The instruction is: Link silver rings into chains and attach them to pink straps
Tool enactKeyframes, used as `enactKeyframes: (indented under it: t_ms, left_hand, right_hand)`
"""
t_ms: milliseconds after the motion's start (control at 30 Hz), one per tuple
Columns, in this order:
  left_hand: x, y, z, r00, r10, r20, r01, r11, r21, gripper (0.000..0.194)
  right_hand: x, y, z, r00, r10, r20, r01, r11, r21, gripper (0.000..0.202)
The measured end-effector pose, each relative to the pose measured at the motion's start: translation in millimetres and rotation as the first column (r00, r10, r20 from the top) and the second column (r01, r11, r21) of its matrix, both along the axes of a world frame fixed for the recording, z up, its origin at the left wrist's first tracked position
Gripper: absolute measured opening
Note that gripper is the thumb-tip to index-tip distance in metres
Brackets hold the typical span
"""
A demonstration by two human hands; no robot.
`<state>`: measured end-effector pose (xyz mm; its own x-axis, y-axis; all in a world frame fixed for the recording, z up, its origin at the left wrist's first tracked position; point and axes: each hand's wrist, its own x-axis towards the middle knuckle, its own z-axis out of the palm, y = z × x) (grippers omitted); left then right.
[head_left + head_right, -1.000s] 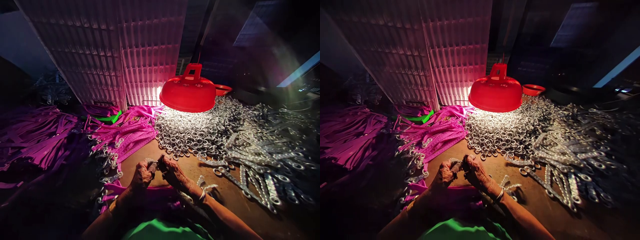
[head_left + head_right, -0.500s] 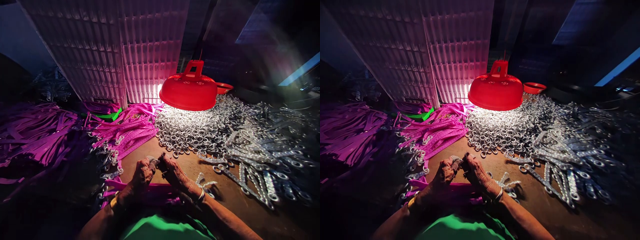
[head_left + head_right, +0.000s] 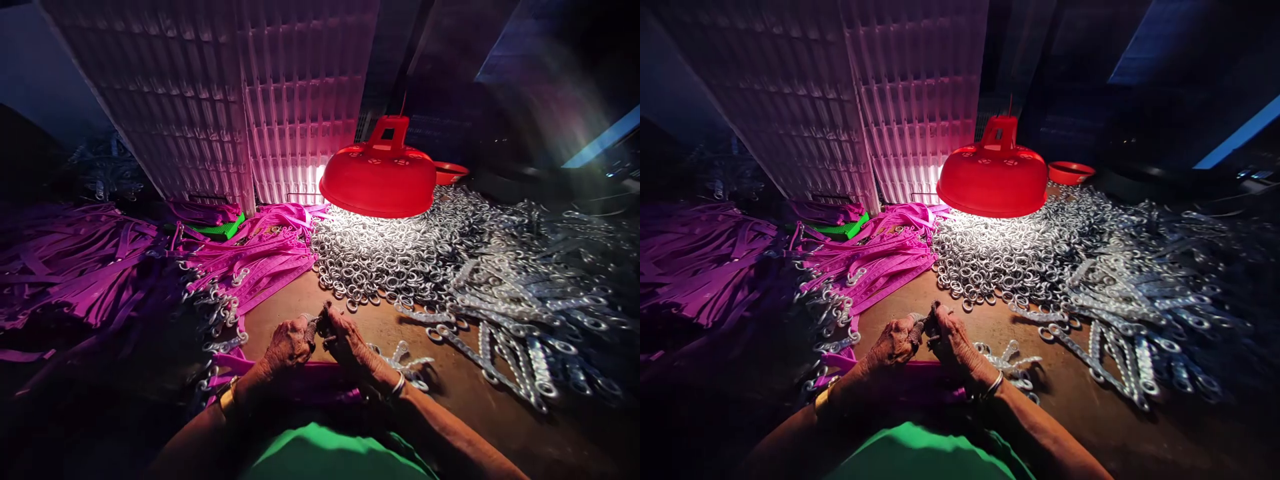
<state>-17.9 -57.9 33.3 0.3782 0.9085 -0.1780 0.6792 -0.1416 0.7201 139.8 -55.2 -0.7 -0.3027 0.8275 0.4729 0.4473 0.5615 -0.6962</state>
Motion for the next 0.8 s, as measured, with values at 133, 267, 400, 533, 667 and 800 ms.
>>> enactKeyframes:
  t_ms: [133,267,400,533,667,800]
  left_hand:
    - [-1.2,-0.2,5.2,0.997,-0.014,0.082,0.009,0.998,0.060,0.013]
    - [-1.6,-2.9,3.4,0.996,-0.024,0.091,0.014,0.994,0.107,0.016]
    - [0.9,-7.5,6.4,0.997,-0.028,0.070,0.021,0.996,0.092,0.019]
    - [3.7,-10.4,-0.3,0.993,0.013,0.119,-0.026,0.994,0.110,0.018]
    - [4.0,-12.1,-15.6,0.981,0.036,0.192,-0.063,0.989,0.136,0.009]
    - [4.6,-12.5,-22.0,0.971,0.024,0.239,-0.072,0.978,0.194,0.013]
  right_hand:
    - [1.0,0.3,3.8,0.999,-0.030,0.043,0.029,0.999,0.018,0.020]
    - [2.6,-3.9,7.3,0.995,-0.029,0.098,0.033,0.999,-0.030,0.029]
    - [0.2,-5.8,9.0,0.997,-0.048,0.060,0.056,0.991,-0.125,0.014]
    - [-4.1,-4.2,13.1,0.995,-0.097,-0.015,0.092,0.972,-0.217,0.008]
    - [-6.1,-3.6,17.0,0.988,-0.117,-0.101,0.072,0.925,-0.372,0.007]
    - [-8.4,-0.1,16.1,0.976,-0.111,-0.187,-0.003,0.853,-0.522,0.009]
